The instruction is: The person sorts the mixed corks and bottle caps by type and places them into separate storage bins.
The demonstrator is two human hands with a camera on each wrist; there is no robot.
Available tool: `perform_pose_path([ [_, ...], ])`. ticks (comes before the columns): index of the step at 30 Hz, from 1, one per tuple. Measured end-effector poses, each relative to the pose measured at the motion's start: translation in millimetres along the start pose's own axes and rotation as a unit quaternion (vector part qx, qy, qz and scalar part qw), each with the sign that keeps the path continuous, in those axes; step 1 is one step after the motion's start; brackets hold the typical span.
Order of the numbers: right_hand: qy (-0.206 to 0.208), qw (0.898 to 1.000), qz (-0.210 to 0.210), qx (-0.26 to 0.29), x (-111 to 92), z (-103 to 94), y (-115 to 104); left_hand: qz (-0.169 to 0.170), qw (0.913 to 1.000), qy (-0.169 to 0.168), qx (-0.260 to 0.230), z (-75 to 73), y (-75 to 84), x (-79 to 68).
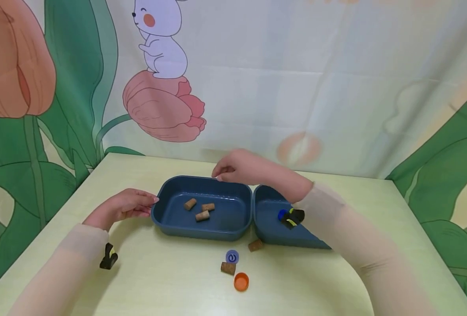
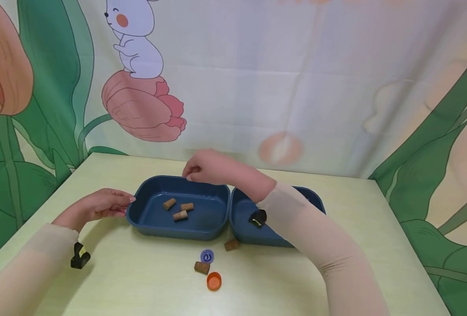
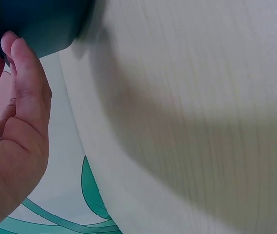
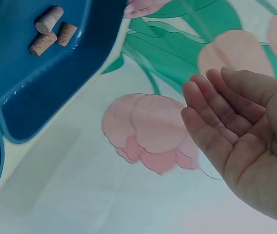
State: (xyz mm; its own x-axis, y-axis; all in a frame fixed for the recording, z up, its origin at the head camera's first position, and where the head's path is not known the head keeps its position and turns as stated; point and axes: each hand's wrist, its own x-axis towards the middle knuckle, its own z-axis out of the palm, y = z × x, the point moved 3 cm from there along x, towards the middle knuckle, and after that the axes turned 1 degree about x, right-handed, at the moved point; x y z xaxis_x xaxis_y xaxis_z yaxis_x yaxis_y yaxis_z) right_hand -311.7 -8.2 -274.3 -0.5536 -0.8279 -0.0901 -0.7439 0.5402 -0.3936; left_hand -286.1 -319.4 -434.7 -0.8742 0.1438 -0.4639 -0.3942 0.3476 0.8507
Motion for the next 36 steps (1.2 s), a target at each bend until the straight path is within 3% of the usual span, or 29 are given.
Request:
perform_pose_path([
  [8, 0.066, 0.997, 0.016, 0.034, -72, -6.3, 7, -0.006, 1.0000, 0.002, 0.002, 1.0, 0.6, -0.3],
  [19, 0.126, 0.984, 0.070, 0.109, -138, 7.6, 26, -0.007, 1.0000, -0.006, -0.003, 0.6, 0.4, 1.4],
  [29, 0.175, 0.973, 0.082, 0.129, -170, 36.5, 40, -0.004, 1.0000, -0.004, -0.004, 2.0, -0.6, 0.7],
  [36, 0.183, 0.968, 0.087, 0.148, -182, 60.3, 45, -0.001, 1.0000, -0.006, -0.002, 1.8, 0.0, 0.6],
])
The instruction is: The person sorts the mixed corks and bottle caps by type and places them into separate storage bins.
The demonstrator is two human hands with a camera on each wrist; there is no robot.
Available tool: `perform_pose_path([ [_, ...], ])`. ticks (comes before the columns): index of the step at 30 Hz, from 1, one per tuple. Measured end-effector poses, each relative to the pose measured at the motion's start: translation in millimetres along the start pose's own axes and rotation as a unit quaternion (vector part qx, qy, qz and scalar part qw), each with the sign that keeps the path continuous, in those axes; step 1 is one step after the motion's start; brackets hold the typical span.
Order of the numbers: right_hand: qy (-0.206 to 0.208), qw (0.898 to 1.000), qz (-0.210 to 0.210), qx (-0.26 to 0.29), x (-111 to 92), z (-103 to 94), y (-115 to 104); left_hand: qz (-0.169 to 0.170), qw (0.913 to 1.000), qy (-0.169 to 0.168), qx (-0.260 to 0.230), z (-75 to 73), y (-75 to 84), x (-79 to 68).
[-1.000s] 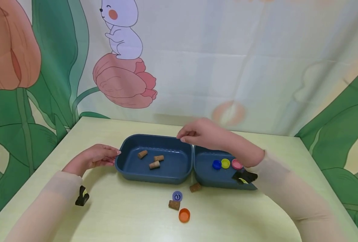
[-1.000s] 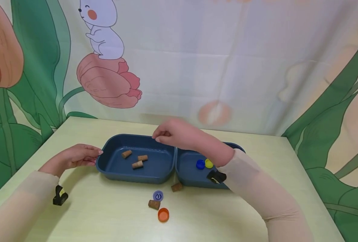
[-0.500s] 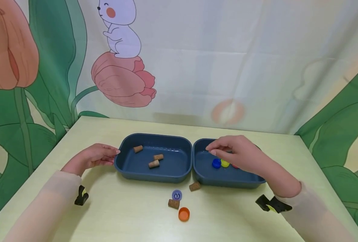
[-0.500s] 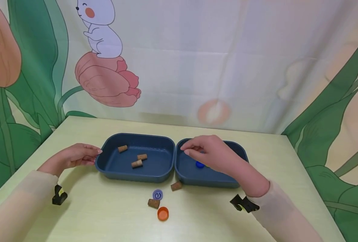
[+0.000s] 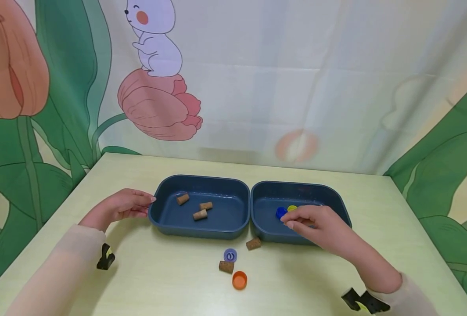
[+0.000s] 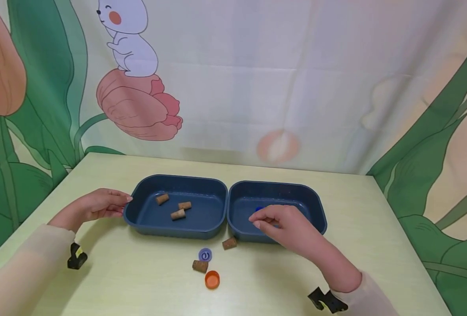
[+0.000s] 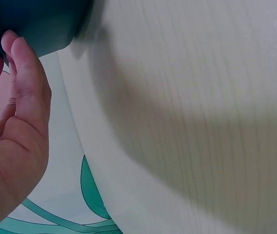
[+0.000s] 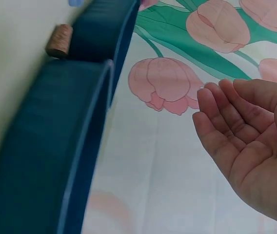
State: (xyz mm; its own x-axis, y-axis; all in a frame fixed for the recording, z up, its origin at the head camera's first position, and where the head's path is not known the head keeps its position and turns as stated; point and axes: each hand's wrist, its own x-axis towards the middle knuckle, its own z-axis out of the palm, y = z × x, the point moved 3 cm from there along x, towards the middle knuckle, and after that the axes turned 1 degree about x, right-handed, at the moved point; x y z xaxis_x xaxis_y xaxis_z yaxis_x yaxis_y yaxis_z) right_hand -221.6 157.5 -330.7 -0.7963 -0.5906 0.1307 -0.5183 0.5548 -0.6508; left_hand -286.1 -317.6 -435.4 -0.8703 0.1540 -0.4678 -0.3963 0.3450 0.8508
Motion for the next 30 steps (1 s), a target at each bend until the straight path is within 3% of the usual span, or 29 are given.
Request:
perform_pose_path([
  [9, -0.024, 0.999, 0.024, 0.035, -11, 30.6, 15, -0.006, 1.0000, 0.000, 0.002, -0.2, -0.9, -1.9],
  [23, -0.056, 0.997, 0.052, 0.001, -13, 70.9, 31, -0.007, 0.9999, -0.005, -0.007, 0.3, -1.7, 0.1],
  [30, -0.092, 0.995, 0.042, -0.007, -12, 84.3, 31, -0.010, 0.9999, -0.005, -0.009, -0.8, -2.5, 2.0],
])
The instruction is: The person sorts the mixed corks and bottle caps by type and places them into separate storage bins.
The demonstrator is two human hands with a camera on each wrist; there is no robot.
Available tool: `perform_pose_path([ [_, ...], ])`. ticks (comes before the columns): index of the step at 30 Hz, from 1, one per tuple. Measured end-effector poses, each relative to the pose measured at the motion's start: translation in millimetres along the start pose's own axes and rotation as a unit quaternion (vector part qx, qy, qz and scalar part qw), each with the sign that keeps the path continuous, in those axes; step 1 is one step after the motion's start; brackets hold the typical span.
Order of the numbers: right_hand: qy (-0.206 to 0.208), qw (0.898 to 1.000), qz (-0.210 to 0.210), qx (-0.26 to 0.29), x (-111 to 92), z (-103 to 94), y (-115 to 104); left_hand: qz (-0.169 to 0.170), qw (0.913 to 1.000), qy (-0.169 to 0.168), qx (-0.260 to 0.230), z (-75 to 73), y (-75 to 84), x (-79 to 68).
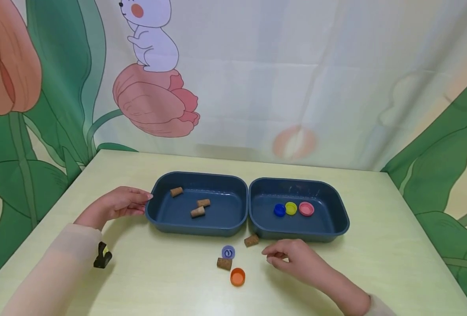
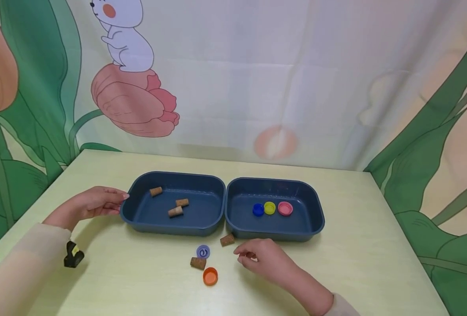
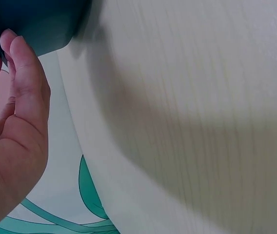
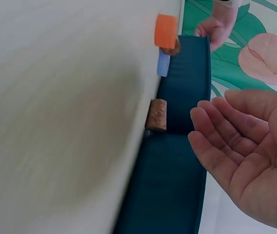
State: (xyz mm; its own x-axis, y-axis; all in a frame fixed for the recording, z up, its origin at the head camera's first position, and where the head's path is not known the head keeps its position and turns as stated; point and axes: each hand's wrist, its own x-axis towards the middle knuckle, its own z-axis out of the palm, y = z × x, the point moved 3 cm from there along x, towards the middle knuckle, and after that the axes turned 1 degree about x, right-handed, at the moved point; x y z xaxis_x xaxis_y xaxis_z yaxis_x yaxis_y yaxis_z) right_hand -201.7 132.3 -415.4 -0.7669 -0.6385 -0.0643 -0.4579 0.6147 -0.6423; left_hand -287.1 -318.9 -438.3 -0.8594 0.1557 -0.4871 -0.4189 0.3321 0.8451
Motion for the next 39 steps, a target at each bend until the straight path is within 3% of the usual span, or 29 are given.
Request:
perform_pose_path([
  [10, -0.039, 0.999, 0.028, 0.007, 8, 12.9, 3, 0.000, 1.0000, -0.002, 0.000, 0.2, 1.6, -1.4],
  [18, -0.073, 0.997, 0.006, 0.001, 15, 26.0, -3, -0.001, 1.0000, -0.001, -0.003, -0.1, 2.9, -1.2],
  [39, -0.104, 0.992, -0.022, -0.066, 32, 43.7, -15, 0.003, 0.9999, -0.012, -0.009, 0.8, 0.1, -1.4],
])
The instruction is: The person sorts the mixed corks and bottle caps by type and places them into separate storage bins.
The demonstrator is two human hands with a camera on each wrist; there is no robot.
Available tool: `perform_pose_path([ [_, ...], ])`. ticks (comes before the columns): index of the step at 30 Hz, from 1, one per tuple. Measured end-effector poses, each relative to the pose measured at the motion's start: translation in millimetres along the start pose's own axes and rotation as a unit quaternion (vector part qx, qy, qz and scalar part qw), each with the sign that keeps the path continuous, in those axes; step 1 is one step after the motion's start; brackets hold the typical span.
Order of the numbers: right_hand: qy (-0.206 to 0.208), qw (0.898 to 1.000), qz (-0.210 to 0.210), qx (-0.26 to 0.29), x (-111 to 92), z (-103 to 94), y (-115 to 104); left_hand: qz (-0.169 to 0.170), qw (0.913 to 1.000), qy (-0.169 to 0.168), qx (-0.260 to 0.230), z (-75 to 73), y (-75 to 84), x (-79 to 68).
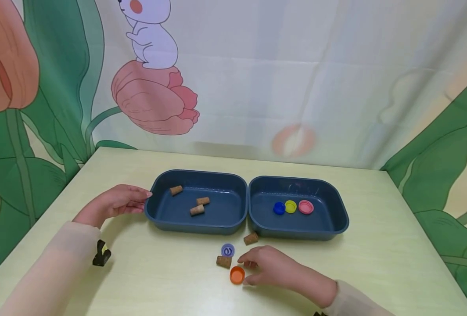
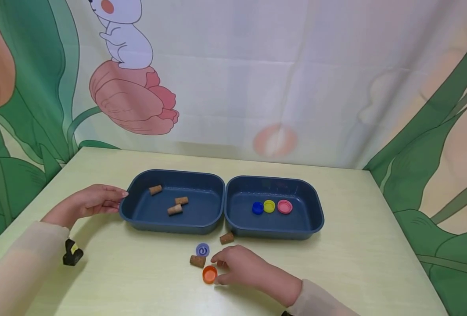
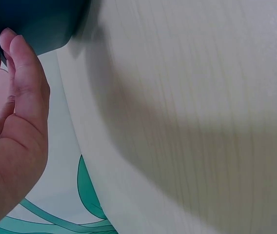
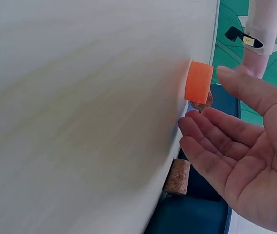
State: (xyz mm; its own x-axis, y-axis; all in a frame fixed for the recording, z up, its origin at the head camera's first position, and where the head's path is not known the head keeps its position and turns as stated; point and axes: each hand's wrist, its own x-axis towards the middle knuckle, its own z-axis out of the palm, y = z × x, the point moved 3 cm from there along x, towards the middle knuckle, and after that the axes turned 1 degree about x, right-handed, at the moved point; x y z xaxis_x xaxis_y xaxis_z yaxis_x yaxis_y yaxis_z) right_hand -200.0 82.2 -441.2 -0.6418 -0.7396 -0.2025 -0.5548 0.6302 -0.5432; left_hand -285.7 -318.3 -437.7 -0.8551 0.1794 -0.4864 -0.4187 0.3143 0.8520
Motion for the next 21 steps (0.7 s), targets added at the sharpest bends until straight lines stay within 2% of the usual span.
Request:
perform_pose_path([
  [21, 0.007, 0.999, -0.015, -0.041, 8, 5.2, -12, -0.001, 1.0000, 0.001, -0.002, 0.4, 0.1, 0.8],
])
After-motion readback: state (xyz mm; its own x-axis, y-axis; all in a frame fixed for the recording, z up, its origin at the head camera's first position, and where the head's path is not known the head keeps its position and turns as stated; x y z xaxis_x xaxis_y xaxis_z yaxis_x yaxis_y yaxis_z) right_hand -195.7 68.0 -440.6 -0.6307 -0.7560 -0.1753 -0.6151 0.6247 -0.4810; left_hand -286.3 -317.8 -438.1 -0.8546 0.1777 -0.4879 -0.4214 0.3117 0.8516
